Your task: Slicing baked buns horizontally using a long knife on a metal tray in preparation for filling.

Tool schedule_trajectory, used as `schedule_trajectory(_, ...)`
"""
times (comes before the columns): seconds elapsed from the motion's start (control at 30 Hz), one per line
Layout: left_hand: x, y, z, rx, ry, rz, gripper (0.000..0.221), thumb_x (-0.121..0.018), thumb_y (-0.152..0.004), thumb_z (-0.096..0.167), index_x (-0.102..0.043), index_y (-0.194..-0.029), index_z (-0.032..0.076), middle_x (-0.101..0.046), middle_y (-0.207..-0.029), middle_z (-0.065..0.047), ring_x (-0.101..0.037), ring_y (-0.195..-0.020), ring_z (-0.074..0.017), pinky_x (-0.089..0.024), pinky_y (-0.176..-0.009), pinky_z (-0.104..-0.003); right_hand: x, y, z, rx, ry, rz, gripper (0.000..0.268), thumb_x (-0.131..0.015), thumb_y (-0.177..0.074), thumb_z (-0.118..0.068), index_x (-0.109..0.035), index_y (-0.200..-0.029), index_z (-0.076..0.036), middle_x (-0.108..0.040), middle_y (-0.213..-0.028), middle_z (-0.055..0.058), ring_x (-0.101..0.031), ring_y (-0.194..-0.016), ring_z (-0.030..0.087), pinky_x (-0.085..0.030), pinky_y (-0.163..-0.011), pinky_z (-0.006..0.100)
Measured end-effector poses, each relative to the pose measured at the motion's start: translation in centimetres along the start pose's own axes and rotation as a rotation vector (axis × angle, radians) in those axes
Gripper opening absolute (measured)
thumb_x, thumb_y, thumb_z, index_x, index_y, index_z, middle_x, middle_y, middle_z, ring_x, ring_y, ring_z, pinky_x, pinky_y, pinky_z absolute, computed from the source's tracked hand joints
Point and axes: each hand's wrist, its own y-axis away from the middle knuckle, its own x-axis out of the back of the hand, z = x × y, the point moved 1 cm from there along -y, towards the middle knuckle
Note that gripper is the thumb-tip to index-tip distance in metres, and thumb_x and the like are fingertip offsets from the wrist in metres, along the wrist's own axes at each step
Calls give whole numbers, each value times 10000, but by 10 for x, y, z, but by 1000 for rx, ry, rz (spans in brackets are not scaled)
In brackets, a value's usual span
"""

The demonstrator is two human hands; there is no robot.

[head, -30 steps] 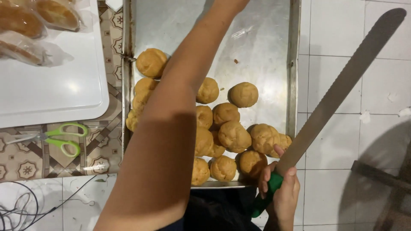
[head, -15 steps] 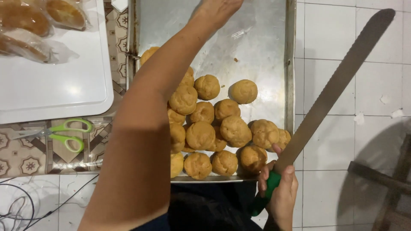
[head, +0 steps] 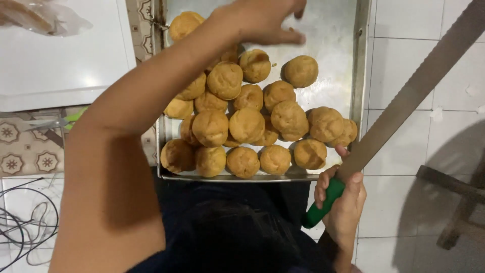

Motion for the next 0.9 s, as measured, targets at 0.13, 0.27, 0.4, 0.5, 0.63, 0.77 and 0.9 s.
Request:
schedule_trajectory(0.13,-28,58,34,-179,-102,-21,691,-893,-757,639,-717,-1108,69,-693,-973,-135,-663,-806,-323,-518,-780,-463,-6,8,-1,14,-11,-41,706,-378,-1041,-563,-413,-1516,-42,-482,-674,-4,-407,-482,60,-303,-364,193)
schedule_trajectory(0.27,-63,85,52,-262,-198,-11,881,-846,-650,782,-672,-1181,101,-647,-975,-125,-551,-885,-332,-340,-897,-492,-13,21,0,17,26,-40,736,-381,-1032,-579,-395,-1511,-20,-484,-669,0,-405,-465,67,-307,-364,206)
schedule_trajectory(0.4,-76,85,71,-249,-252,15,753,-910,-552,617,-703,-1088,129,-645,-953,-186,-528,-923,-351,-326,-915,-530,-18,29,1,48,39,-76,736,-409,-1027,-585,-413,-1484,-8,-510,-683,2,-415,-477,69,-321,-375,208)
schedule_trajectory(0.5,-94,82,66,-269,-238,92,551,-856,-671,479,-690,-1030,95,-619,-942,-184,-505,-939,-351,-323,-909,-524,-20,35,0,54,60,-109,726,-390,-1045,-558,-403,-1505,3,-507,-702,9,-422,-485,74,-334,-385,210)
schedule_trajectory(0.63,-85,90,70,-252,-198,132,609,-873,-640,433,-683,-1101,84,-601,-940,-170,-511,-916,-336,-325,-911,-512,-23,36,1,47,95,-101,755,-391,-1026,-583,-421,-1500,4,-501,-699,19,-422,-485,76,-323,-370,213)
schedule_trajectory(0.77,-42,118,83,-198,282,303,626,-839,-804,262,-499,-1307,110,-611,-1123,-103,-624,-973,-275,-489,-875,-414,-28,37,0,46,139,-127,730,-346,-1044,-547,-408,-1501,19,-500,-687,19,-415,-490,78,-322,-375,219)
schedule_trajectory(0.9,-20,146,84,-159,585,432,613,-796,-888,160,-442,-1388,135,-629,-1293,-90,-673,-1070,-233,-575,-896,-356,-37,37,4,18,176,-209,704,-325,-1048,-521,-433,-1492,15,-526,-679,30,-431,-471,84,-343,-374,221)
